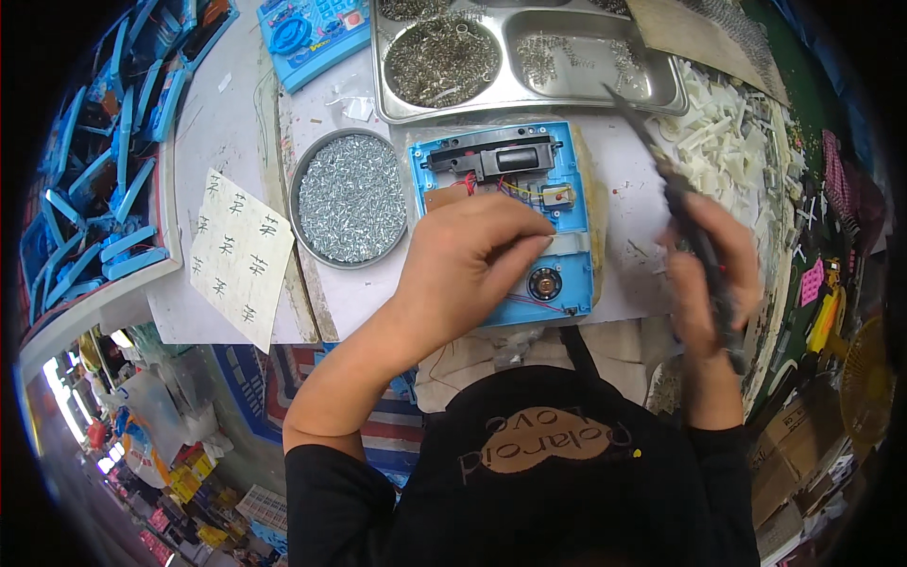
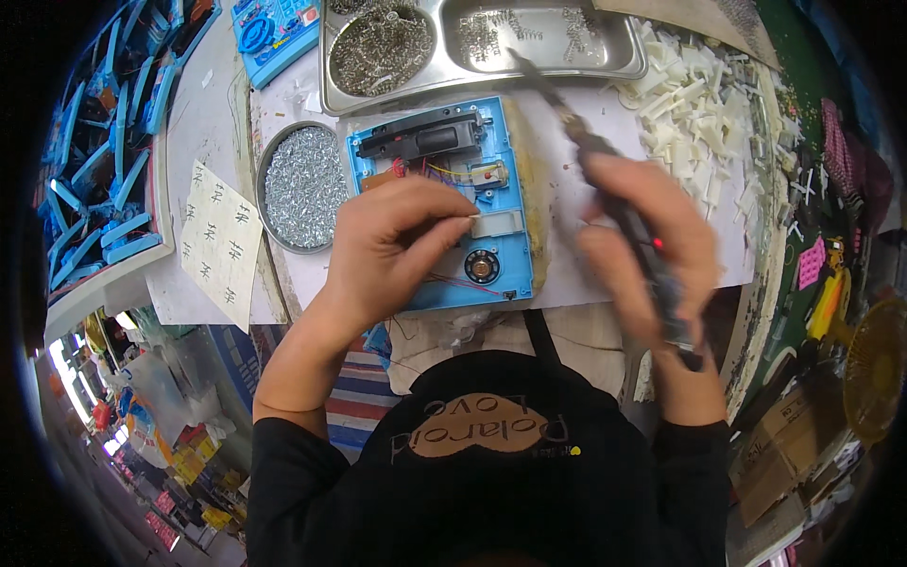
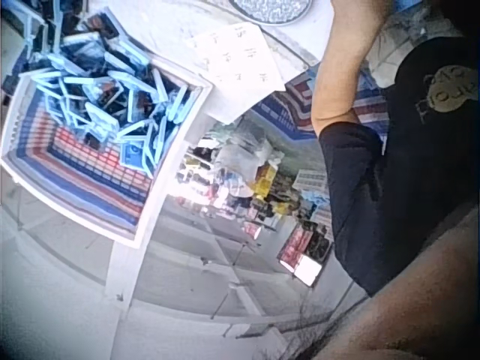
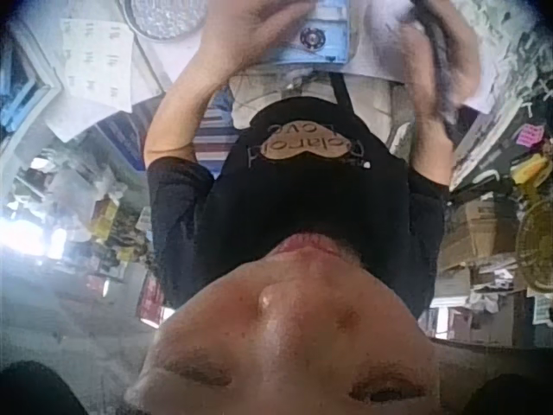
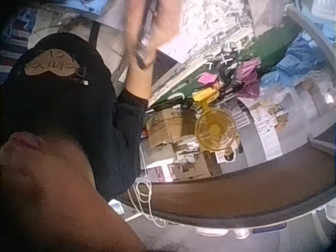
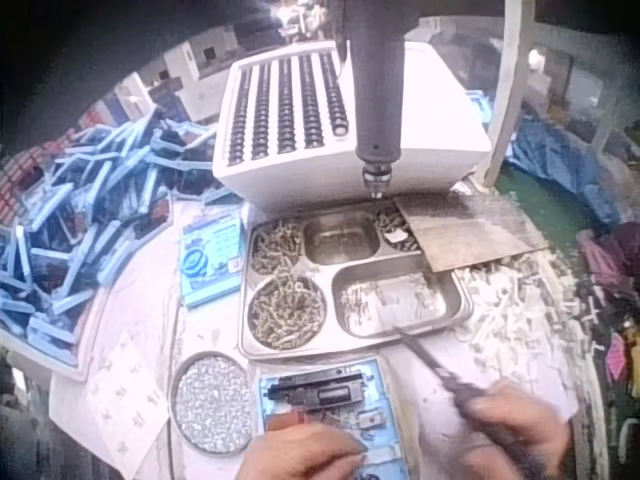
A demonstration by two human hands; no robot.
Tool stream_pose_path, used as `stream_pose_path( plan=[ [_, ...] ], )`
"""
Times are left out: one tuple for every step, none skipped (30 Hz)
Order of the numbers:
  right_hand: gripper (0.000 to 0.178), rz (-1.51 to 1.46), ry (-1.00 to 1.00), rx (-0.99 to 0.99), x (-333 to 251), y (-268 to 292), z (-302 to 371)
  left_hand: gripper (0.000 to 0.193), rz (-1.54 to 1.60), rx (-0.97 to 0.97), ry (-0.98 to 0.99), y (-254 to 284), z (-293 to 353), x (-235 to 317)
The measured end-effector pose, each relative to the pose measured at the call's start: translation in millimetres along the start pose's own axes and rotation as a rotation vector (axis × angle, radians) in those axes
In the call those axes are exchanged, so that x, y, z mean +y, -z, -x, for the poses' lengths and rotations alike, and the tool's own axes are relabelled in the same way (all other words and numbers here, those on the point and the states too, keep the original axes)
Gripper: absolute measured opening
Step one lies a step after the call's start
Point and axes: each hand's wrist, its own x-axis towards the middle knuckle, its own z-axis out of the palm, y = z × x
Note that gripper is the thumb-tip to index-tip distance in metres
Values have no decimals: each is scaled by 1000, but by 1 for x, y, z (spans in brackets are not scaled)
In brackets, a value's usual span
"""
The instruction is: Assembling a light blue electronic device by connecting internal components and soldering wires.
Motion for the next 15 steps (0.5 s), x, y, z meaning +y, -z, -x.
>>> stream_pose_path(
  plan=[
    [42, 9, 6, -32, 2, -11, -3, 10, 42, 0, 88, 0, 0, 4],
    [45, 15, 12, -69, 3, -23, -8, 8, 83, 4, 181, 2, 0, 6],
    [50, 63, 34, -136, 3, -31, -13, 8, 90, -9, 231, 3, 0, 7],
    [51, 50, 37, -125, 3, -39, -17, 9, 97, -22, 280, 4, 0, 7],
    [53, 39, 41, -114, 4, -47, -20, 9, 104, -34, 328, 4, 1, 8],
    [55, 28, 46, -103, 6, -51, -21, 9, 126, -7, 319, 3, 1, 7],
    [56, 20, 59, -103, 8, -53, -22, 10, 148, 21, 310, 0, 2, 6],
    [58, 12, 73, -102, 11, -54, -22, 10, 170, 48, 301, -2, 1, 5],
    [60, 5, 87, -101, 12, -55, -22, 10, 171, 49, 285, -2, 1, 5],
    [60, 28, 93, -89, 11, -56, -22, 10, 173, 50, 268, -1, 0, 6],
    [61, 50, 99, -79, 10, -56, -21, 10, 173, 53, 255, -2, 0, 6],
    [61, 71, 105, -70, 10, -57, -20, 10, 183, 50, 275, -2, 1, 6],
    [62, 83, 117, -58, 10, -59, -18, 10, 192, 47, 296, -1, 2, 6],
    [64, 97, 130, -43, 11, -60, -16, 10, 202, 42, 315, -1, 2, 6],
    [65, 110, 142, -28, 11, -62, -14, 10, 207, 51, 304, -2, 2, 5]
  ],
)
